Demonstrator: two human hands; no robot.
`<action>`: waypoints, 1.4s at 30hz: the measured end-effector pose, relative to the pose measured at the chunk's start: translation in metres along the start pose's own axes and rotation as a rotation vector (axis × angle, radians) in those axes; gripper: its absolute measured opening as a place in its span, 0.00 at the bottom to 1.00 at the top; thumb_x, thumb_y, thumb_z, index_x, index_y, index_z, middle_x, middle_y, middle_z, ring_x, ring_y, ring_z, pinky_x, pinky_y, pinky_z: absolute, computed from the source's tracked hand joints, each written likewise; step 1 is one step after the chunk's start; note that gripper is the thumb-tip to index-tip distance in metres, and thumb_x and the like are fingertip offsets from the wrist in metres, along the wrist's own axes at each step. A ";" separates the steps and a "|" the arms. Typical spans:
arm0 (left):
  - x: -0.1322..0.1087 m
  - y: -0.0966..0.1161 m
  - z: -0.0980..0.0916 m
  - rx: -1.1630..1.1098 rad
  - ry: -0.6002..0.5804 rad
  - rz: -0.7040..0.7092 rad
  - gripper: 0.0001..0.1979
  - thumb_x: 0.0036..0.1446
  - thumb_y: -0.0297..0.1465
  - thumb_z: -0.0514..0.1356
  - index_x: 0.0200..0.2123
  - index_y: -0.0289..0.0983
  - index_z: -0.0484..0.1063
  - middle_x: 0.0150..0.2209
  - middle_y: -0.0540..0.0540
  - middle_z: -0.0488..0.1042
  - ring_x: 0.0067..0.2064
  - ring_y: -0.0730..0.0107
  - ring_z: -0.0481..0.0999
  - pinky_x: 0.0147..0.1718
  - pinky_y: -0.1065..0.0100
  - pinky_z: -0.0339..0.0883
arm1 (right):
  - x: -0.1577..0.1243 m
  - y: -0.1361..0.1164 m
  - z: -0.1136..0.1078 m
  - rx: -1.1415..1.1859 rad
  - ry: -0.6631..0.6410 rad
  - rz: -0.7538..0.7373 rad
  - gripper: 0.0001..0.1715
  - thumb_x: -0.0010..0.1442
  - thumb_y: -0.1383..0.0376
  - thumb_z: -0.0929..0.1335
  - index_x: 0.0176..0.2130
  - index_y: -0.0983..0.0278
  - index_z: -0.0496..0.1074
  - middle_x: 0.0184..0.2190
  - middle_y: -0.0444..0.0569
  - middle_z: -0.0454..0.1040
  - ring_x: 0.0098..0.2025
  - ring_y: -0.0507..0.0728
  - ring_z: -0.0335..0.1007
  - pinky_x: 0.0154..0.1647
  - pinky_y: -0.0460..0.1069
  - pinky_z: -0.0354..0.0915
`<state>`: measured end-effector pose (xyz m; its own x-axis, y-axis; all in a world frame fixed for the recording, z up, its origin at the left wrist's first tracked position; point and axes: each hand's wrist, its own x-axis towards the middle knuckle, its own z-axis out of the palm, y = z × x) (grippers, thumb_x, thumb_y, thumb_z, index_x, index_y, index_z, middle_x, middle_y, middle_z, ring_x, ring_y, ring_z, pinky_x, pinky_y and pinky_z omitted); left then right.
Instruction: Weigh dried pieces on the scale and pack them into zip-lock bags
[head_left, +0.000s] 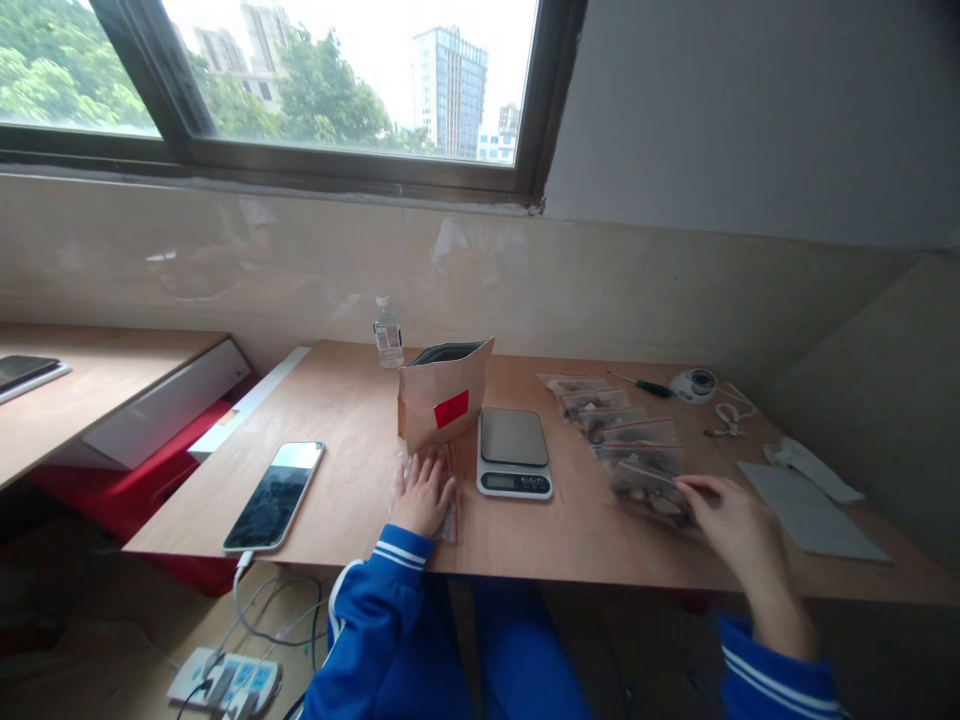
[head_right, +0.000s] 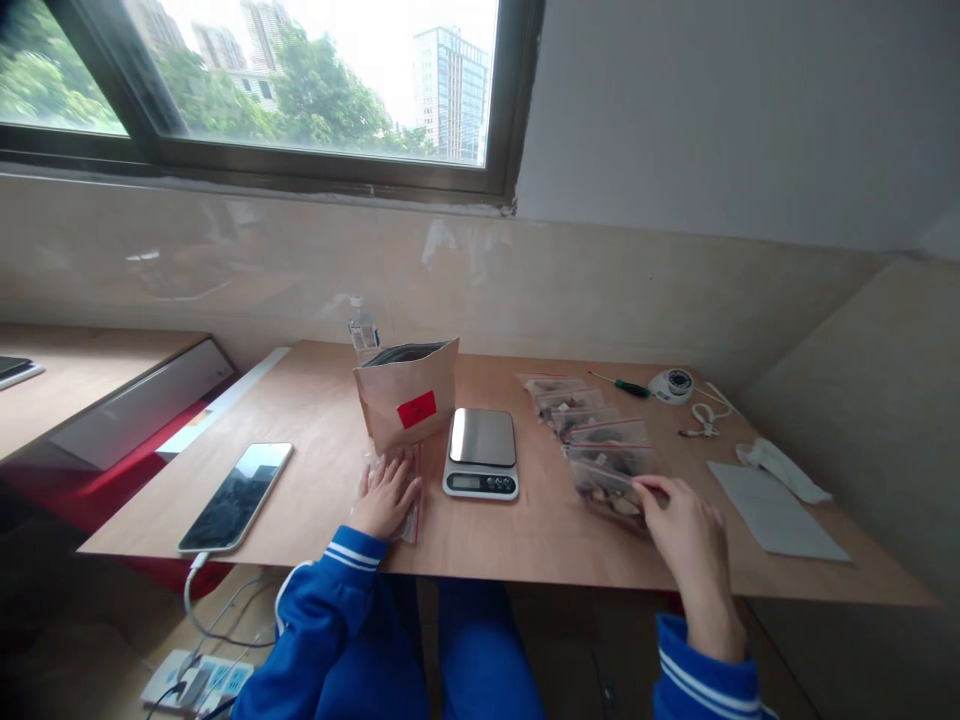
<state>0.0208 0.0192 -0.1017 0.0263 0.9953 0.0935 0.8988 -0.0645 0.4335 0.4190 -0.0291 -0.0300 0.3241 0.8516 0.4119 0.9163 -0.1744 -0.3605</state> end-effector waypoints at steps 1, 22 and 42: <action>-0.004 0.006 -0.006 -0.060 0.056 -0.004 0.25 0.61 0.36 0.50 0.59 0.34 0.63 0.63 0.37 0.60 0.66 0.46 0.51 0.62 0.43 0.37 | -0.010 -0.017 -0.007 0.037 0.026 0.057 0.22 0.54 0.49 0.62 0.30 0.59 0.77 0.31 0.55 0.78 0.31 0.64 0.72 0.29 0.54 0.63; -0.056 0.076 -0.045 -1.249 -0.028 -0.048 0.14 0.58 0.43 0.56 0.34 0.37 0.67 0.31 0.48 0.71 0.38 0.66 0.71 0.42 0.67 0.65 | -0.082 -0.225 0.035 1.111 -0.401 0.134 0.13 0.51 0.56 0.72 0.29 0.64 0.78 0.29 0.50 0.78 0.33 0.58 0.76 0.36 0.50 0.72; -0.071 0.068 -0.057 -1.096 -0.021 0.023 0.21 0.61 0.42 0.51 0.20 0.38 0.64 0.21 0.49 0.67 0.27 0.69 0.68 0.32 0.68 0.61 | -0.050 -0.183 0.039 1.236 0.192 0.435 0.23 0.48 0.56 0.72 0.16 0.64 0.60 0.35 0.55 0.78 0.25 0.56 0.75 0.20 0.47 0.67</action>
<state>0.0548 -0.0604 -0.0283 0.0543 0.9934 0.1008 0.0217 -0.1021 0.9945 0.2257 -0.0204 -0.0175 0.6568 0.7402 0.1442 -0.0528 0.2359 -0.9703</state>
